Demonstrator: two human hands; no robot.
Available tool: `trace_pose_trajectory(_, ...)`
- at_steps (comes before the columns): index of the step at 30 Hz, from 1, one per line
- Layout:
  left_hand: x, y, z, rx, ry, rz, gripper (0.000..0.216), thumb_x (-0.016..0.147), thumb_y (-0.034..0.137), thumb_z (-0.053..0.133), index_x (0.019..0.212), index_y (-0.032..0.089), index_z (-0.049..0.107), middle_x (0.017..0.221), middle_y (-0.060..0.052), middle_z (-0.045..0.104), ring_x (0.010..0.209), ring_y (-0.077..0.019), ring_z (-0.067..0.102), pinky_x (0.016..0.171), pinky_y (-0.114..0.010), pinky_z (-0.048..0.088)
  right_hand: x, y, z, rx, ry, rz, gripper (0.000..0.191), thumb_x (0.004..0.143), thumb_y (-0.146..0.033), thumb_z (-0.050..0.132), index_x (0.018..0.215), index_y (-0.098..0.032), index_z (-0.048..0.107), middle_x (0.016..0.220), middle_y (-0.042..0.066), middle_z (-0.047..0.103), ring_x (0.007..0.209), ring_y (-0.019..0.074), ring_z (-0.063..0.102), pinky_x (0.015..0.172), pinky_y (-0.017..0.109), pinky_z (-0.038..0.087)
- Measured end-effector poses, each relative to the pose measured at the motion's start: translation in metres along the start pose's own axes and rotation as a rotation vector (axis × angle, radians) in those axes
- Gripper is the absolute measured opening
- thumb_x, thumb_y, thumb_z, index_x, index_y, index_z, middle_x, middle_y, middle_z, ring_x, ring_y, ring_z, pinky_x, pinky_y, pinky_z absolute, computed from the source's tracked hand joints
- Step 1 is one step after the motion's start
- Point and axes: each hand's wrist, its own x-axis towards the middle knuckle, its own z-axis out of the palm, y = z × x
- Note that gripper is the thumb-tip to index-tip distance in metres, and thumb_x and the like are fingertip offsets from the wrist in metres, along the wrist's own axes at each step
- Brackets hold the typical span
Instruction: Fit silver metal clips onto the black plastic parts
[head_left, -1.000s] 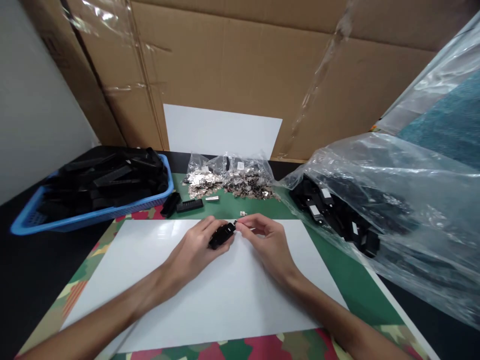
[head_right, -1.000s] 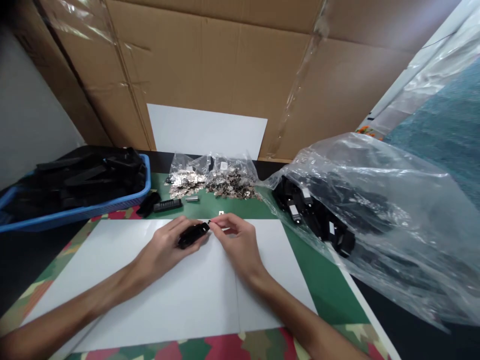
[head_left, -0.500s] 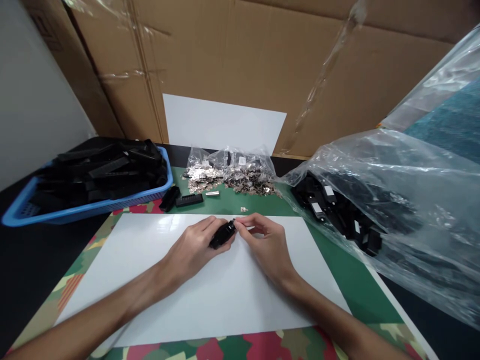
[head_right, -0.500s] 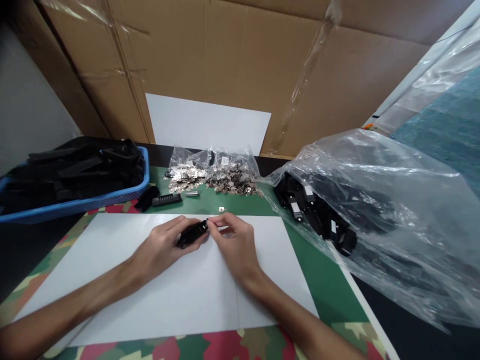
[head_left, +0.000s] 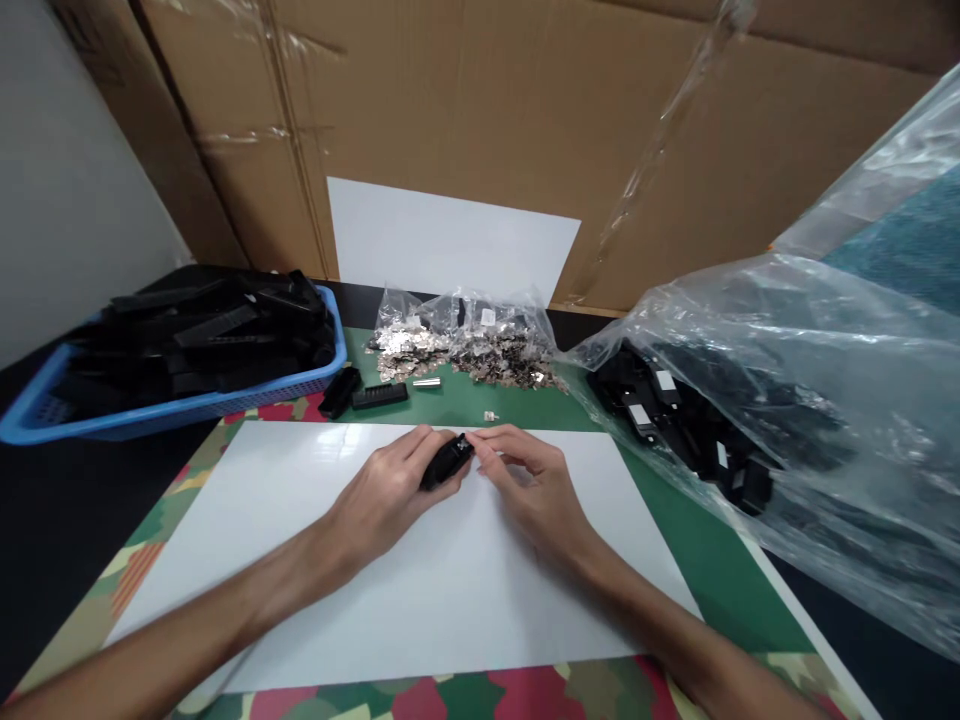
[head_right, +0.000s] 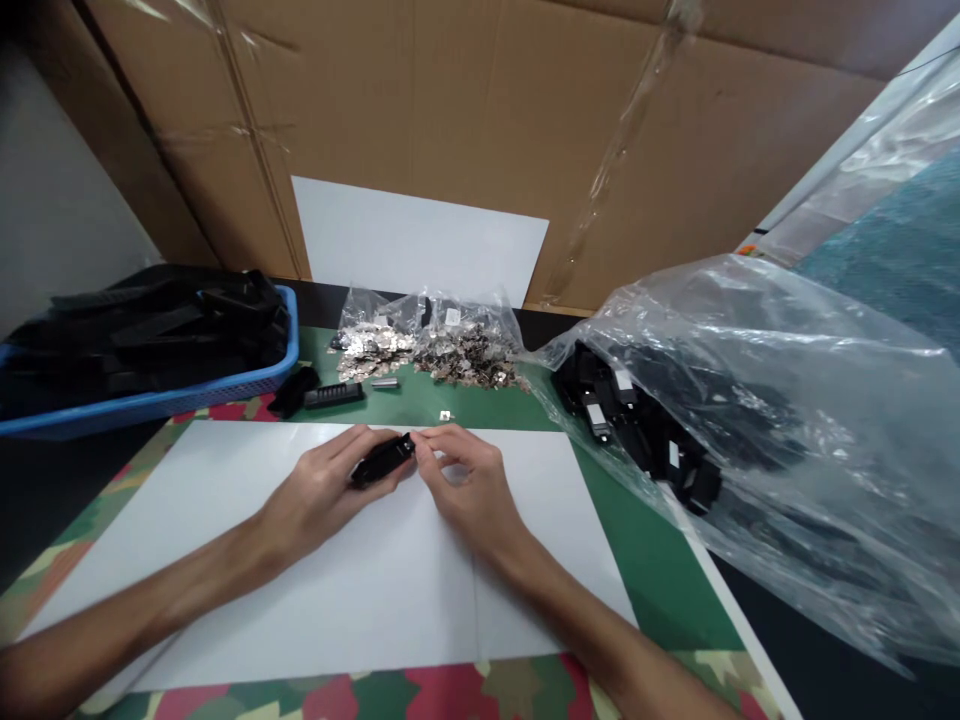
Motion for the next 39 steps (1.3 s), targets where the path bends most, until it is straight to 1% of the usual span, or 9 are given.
trace_pose_trajectory(2, -0.001, -0.001, 0.000, 0.002, -0.020, -0.023, 0.021, 0.100, 0.027, 0.062, 0.119, 0.020, 0.057, 0.093, 0.000, 0.064, 0.079, -0.0170, 0.068, 0.069, -0.029, 0.055, 0.001, 0.001, 0.000, 0.032, -0.010, 0.028, 0.021, 0.097, -0.032, 0.066, 0.084, -0.024, 0.080, 0.104, 0.006, 0.078, 0.099, 0.0241, 0.071, 0.090, 0.039, 0.056)
trace_pose_trajectory(7, -0.001, -0.001, -0.003, -0.022, -0.070, -0.004, 0.030, 0.103, 0.026, 0.056, 0.132, 0.024, 0.052, 0.100, -0.002, 0.062, 0.087, -0.0180, 0.069, 0.073, -0.029, 0.057, 0.012, 0.007, -0.011, 0.295, -0.080, 0.292, 0.021, 0.088, -0.041, 0.077, 0.099, -0.023, 0.082, 0.091, 0.004, 0.078, 0.077, 0.0186, 0.070, 0.074, 0.033, 0.058)
trace_pose_trajectory(10, 0.000, 0.000, -0.006, 0.006, -0.086, 0.069, 0.035, 0.105, 0.024, 0.050, 0.140, 0.025, 0.047, 0.102, -0.005, 0.063, 0.090, -0.0200, 0.069, 0.076, -0.031, 0.059, 0.021, 0.015, -0.021, 0.413, -0.169, 0.378, 0.030, 0.081, -0.040, 0.084, 0.105, -0.023, 0.081, 0.096, 0.005, 0.078, 0.082, 0.0184, 0.070, 0.077, 0.032, 0.060)
trace_pose_trajectory(12, 0.001, 0.001, -0.007, 0.022, -0.089, 0.089, 0.037, 0.105, 0.023, 0.049, 0.142, 0.024, 0.045, 0.102, -0.005, 0.063, 0.088, -0.0204, 0.069, 0.076, -0.032, 0.059, 0.024, 0.019, -0.026, 0.425, -0.234, 0.403, 0.030, 0.080, -0.040, 0.085, 0.104, -0.022, 0.082, 0.101, 0.007, 0.078, 0.085, 0.0179, 0.070, 0.080, 0.032, 0.060)
trace_pose_trajectory(17, -0.001, 0.001, -0.006, 0.049, -0.087, 0.119, 0.039, 0.105, 0.021, 0.048, 0.143, 0.023, 0.044, 0.100, -0.006, 0.064, 0.087, -0.0214, 0.069, 0.072, -0.032, 0.059, 0.024, 0.019, -0.027, 0.398, -0.246, 0.398, 0.028, 0.081, -0.046, 0.083, 0.095, -0.022, 0.084, 0.096, 0.007, 0.079, 0.083, 0.0181, 0.070, 0.078, 0.033, 0.062)
trace_pose_trajectory(22, 0.000, 0.000, -0.004, 0.074, -0.068, 0.176, 0.036, 0.106, 0.021, 0.046, 0.142, 0.023, 0.044, 0.101, -0.007, 0.065, 0.092, -0.0222, 0.070, 0.072, -0.031, 0.059, 0.021, 0.013, -0.022, 0.306, -0.209, 0.386, 0.030, 0.080, -0.050, 0.082, 0.081, -0.020, 0.081, 0.080, 0.005, 0.077, 0.068, 0.0168, 0.068, 0.070, 0.032, 0.062)
trace_pose_trajectory(25, 0.001, 0.001, -0.004, 0.071, -0.072, 0.206, 0.033, 0.108, 0.022, 0.042, 0.140, 0.021, 0.044, 0.102, -0.008, 0.066, 0.092, -0.0221, 0.069, 0.073, -0.032, 0.058, 0.018, 0.012, -0.017, 0.265, -0.155, 0.361, 0.027, 0.080, -0.047, 0.081, 0.077, -0.020, 0.079, 0.074, 0.004, 0.076, 0.062, 0.0159, 0.066, 0.064, 0.030, 0.060)
trace_pose_trajectory(30, 0.002, 0.002, -0.004, 0.027, -0.108, 0.174, 0.035, 0.107, 0.022, 0.045, 0.142, 0.023, 0.044, 0.102, -0.007, 0.066, 0.094, -0.0221, 0.069, 0.075, -0.032, 0.059, 0.014, 0.010, -0.008, 0.208, -0.055, 0.339, 0.019, 0.079, -0.036, 0.075, 0.071, -0.019, 0.074, 0.067, 0.003, 0.072, 0.056, 0.0144, 0.062, 0.058, 0.027, 0.056)
trace_pose_trajectory(39, 0.003, 0.001, -0.004, 0.034, -0.117, 0.179, 0.033, 0.106, 0.021, 0.045, 0.139, 0.023, 0.047, 0.102, -0.007, 0.065, 0.095, -0.0226, 0.069, 0.075, -0.032, 0.059, 0.012, 0.014, -0.001, 0.203, -0.012, 0.370, 0.017, 0.077, -0.035, 0.074, 0.072, -0.019, 0.071, 0.062, 0.002, 0.070, 0.056, 0.0147, 0.062, 0.056, 0.027, 0.054)
